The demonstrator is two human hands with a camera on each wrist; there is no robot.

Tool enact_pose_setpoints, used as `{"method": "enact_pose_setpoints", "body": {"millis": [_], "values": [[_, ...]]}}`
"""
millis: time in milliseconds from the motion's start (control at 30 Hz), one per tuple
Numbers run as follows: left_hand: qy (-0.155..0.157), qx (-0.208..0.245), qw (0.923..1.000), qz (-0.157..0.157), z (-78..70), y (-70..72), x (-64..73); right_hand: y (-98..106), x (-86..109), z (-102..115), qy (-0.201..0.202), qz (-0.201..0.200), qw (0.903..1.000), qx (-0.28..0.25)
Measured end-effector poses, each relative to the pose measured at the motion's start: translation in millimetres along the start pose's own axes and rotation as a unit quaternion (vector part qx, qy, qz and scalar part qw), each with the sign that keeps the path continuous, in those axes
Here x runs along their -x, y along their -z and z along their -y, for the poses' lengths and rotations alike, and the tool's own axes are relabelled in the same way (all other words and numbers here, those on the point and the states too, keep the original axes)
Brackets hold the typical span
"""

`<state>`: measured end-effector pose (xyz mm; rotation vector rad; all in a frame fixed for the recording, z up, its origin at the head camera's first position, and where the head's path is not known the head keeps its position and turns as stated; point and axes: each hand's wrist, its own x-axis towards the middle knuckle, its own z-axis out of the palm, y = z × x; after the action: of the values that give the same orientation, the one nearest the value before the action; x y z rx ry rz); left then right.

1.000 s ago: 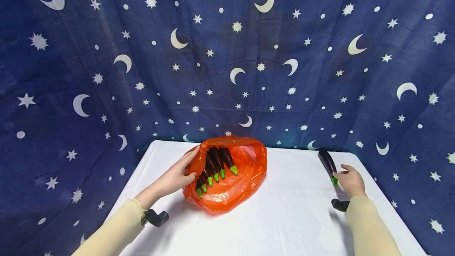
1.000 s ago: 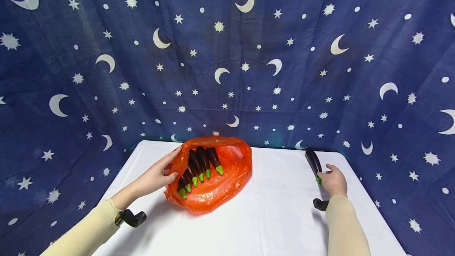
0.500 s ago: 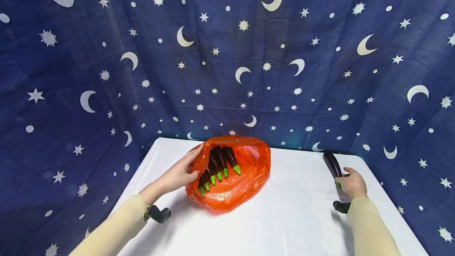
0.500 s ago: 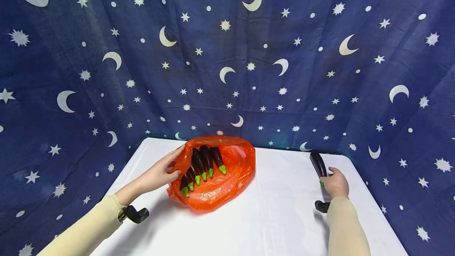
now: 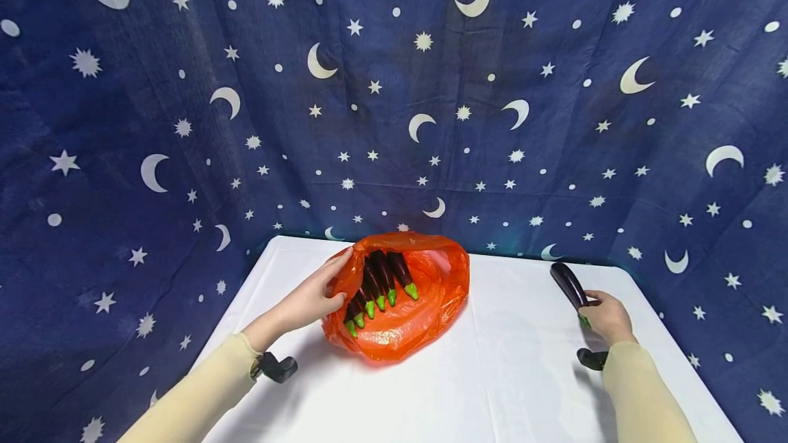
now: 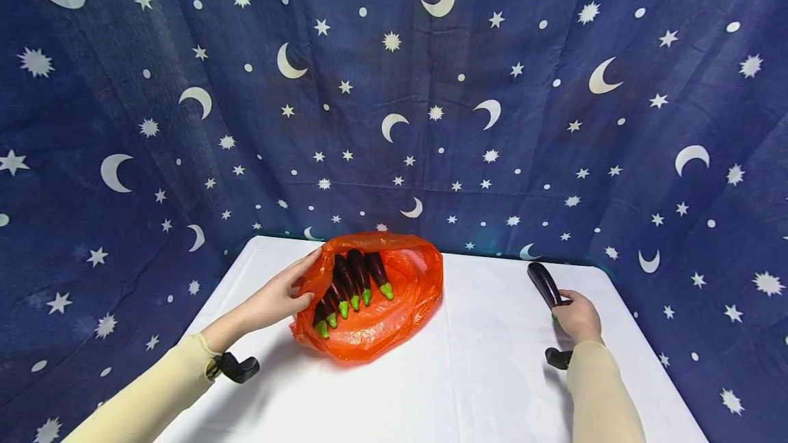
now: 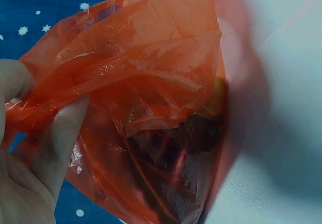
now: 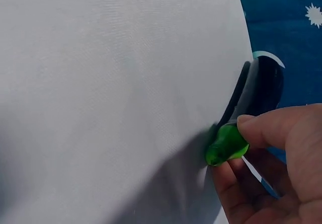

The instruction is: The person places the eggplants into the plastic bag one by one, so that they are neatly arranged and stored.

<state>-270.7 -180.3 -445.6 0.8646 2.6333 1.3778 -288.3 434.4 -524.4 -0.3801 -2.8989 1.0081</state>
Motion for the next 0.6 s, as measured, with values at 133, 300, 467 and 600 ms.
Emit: {"method": "enact_pose_setpoints", "body": {"millis": [133, 300, 467, 600], "values": [[0.005, 0.002, 1.0000, 0.002, 0.7, -0.3, 0.0, -2, 0.5, 1, 0.015, 0.021, 0.9994, -0.022], [0.008, 0.010, 0.9999, 0.003, -0.5, -0.2, 1.2, -6, 2.7, 5, 0.012, 0.066, 0.9962, -0.055], [0.001, 0.007, 1.0000, 0.000, -0.3, -0.2, 1.3, -9, 6.7, 10, 0.011, 0.104, 0.9929, -0.057], [-0.003, 0.002, 1.0000, -0.003, -0.2, 0.1, 0.8, -11, 11.8, 14, 0.019, 0.134, 0.9887, -0.066]]}}
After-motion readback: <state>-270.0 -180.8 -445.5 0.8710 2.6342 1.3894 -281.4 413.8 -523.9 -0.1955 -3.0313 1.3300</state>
